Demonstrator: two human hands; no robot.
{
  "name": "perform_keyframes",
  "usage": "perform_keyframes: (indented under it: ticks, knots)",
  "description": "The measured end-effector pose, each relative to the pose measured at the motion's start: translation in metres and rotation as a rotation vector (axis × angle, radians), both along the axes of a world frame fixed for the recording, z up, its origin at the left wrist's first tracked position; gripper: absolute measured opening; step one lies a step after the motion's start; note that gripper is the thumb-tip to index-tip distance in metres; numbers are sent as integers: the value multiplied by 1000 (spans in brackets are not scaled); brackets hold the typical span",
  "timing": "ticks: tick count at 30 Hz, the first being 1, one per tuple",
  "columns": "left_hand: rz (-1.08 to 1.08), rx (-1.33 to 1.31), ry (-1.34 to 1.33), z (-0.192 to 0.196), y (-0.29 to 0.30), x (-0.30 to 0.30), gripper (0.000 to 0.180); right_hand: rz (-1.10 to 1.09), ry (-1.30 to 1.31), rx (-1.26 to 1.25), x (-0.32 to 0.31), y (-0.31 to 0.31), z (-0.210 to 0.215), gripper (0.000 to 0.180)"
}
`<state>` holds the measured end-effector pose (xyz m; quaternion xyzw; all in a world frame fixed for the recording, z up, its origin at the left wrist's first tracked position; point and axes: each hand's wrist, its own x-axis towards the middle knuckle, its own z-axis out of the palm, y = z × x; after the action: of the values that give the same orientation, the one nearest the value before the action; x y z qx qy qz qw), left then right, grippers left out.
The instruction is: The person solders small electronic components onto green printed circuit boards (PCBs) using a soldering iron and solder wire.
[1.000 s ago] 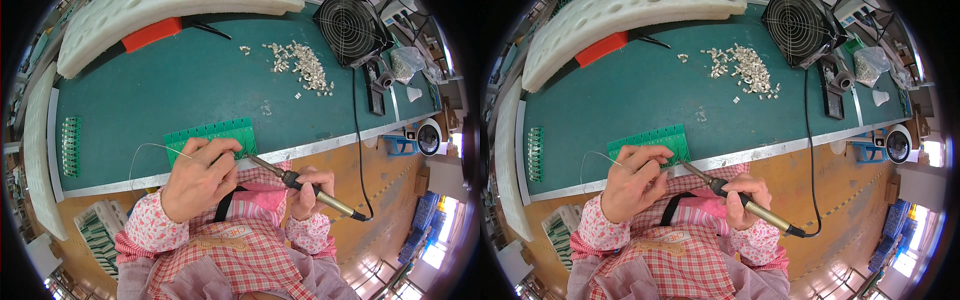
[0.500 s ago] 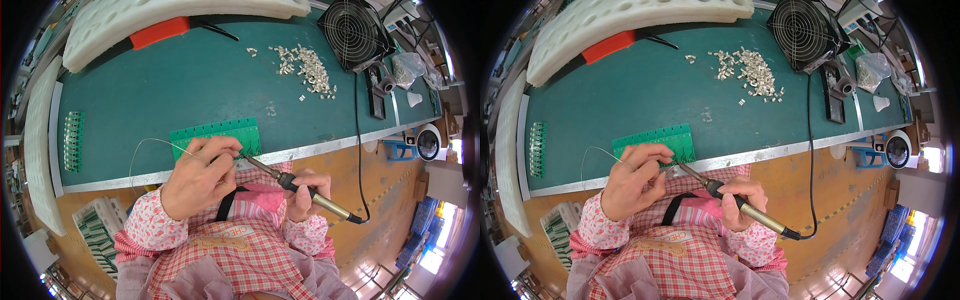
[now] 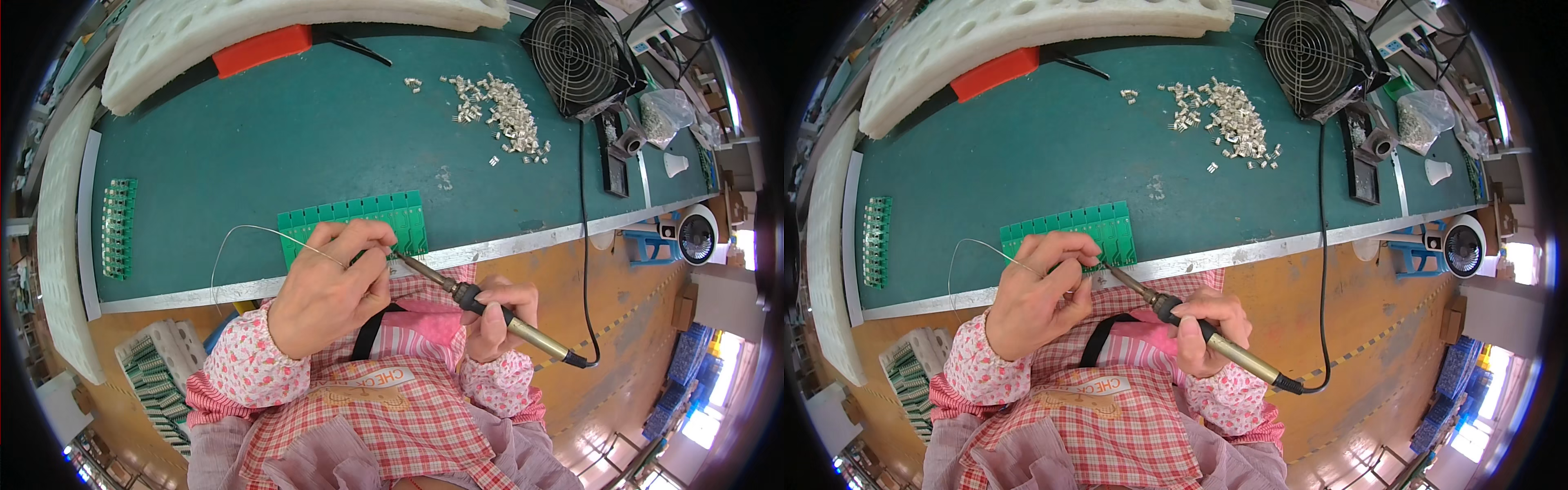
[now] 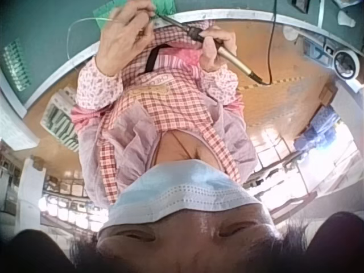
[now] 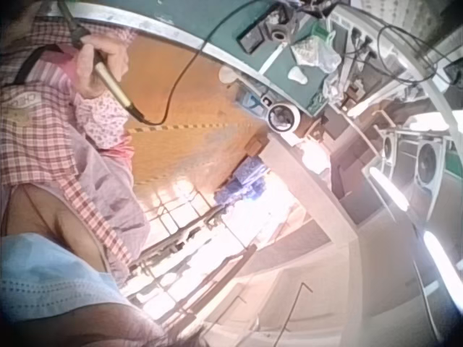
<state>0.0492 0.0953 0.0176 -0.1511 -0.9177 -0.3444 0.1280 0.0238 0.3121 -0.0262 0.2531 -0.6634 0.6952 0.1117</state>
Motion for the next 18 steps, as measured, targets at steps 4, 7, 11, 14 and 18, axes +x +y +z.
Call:
perform_keyframes:
  ticks: [4,7,11,14,18]
  knots:
    - [-12,11,21,2,0,0,17,-102,24,-71,0,-1,1,11]
    - [-6,30,24,2,-2,2,16,-89,55,-105,0,0,5,12]
    - [35,1,30,3,-11,8,16,-81,55,-102,3,-2,6,12]
    - [64,-10,35,1,-18,14,16,-56,46,-83,5,-5,5,12]
    - [68,-4,45,-2,-18,16,16,-101,-12,25,10,-16,7,20]
